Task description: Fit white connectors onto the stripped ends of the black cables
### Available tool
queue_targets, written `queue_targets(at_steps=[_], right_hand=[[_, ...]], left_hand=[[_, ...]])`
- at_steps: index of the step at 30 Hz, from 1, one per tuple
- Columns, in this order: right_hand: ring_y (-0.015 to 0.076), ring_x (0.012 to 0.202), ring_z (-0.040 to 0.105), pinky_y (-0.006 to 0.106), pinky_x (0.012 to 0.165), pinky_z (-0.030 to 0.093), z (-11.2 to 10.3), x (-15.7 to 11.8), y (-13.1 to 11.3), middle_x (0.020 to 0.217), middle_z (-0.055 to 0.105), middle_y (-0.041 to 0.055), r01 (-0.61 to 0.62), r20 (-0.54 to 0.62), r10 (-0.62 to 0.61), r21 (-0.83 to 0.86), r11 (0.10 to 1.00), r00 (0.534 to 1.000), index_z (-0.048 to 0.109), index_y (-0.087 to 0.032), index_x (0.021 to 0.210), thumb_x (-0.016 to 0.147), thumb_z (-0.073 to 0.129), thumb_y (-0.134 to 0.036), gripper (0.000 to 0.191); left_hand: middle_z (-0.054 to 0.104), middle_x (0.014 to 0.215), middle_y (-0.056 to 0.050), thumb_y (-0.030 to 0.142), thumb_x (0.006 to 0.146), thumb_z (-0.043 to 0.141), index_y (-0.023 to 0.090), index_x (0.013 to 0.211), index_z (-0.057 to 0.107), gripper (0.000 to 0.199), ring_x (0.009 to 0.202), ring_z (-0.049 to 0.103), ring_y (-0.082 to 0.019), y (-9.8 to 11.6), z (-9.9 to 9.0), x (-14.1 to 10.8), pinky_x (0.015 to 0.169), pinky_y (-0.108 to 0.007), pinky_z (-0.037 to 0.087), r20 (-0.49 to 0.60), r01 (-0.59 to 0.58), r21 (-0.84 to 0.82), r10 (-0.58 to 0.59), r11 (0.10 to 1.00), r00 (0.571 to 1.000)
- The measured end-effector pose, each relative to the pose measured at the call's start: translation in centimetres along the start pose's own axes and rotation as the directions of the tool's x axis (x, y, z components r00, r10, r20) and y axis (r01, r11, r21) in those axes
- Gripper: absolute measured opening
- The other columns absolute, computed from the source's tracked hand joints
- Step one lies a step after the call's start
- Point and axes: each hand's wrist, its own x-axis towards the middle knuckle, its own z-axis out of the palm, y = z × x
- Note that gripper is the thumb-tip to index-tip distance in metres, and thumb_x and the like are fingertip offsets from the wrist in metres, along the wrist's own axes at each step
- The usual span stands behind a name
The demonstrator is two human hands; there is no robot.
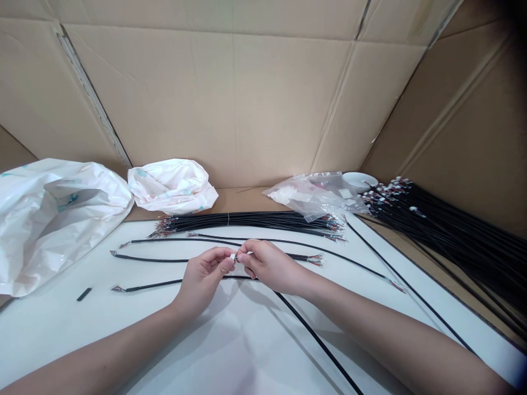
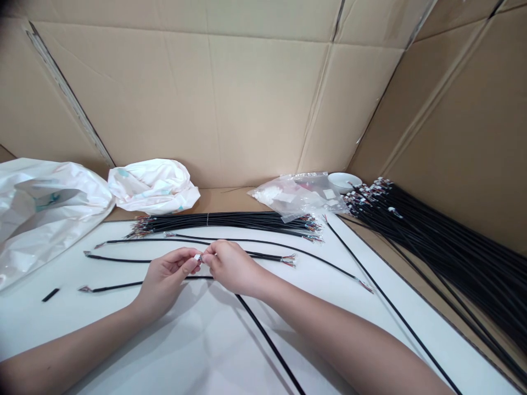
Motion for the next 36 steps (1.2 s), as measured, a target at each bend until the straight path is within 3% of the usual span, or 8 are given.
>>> queue_targets(at_steps=[8,18,26,36], right_hand=[[0.0082,0.057,0.042,0.021,0.058,0.031,0.2,-0.32,-0.49,0.062,0.049,-0.0014,0.025,-0.057,-0.027,-0.035,0.999,0.998,0.049,-0.015,0.073,0.086,0.037,-0.025,0.02],[0.013,0.078,0.046,0.024,0.067,0.034,0.55,-0.6,-0.71,0.084,0.052,0.0042,0.09,-0.122,-0.109,-0.15,0.985,0.987,0.046,-0.015,0.074,0.089,0.035,-0.021,0.019],[0.0128,0.076,0.045,0.025,0.068,0.034,0.82,-0.45,-0.64,0.081,0.051,0.0041,0.115,-0.155,-0.146,-0.192,0.975,0.977,0.044,-0.015,0.073,0.088,0.035,-0.02,0.018],[0.0102,0.067,0.044,0.022,0.061,0.032,0.16,-0.61,-0.97,0.073,0.051,0.0008,0.084,-0.124,-0.097,-0.103,0.991,0.988,0.05,-0.016,0.074,0.086,0.038,-0.023,0.018]], left_hand=[[0.065,0.084,-0.006,0.035,0.076,0.06,0.015,0.085,0.063,0.023,0.073,0.06,-0.014,0.16,0.07,-0.06,0.068,-0.024,0.05,-0.037,-0.003,0.028,0.004,1.0,0.999],[0.065,0.081,-0.004,0.035,0.075,0.061,0.015,0.085,0.063,0.023,0.07,0.059,-0.012,0.24,0.2,-0.09,0.066,-0.022,0.05,-0.062,0.034,-0.01,-0.034,0.999,0.997],[0.064,0.082,-0.003,0.033,0.076,0.06,0.017,0.084,0.063,0.019,0.072,0.059,-0.012,0.41,0.33,-0.16,0.067,-0.021,0.05,-0.062,-0.014,0.023,0.015,1.0,0.998],[0.064,0.083,-0.004,0.033,0.077,0.06,0.017,0.086,0.064,0.018,0.074,0.059,-0.013,0.29,0.1,-0.27,0.069,-0.023,0.05,-0.046,-0.052,0.05,0.054,0.997,0.997]])
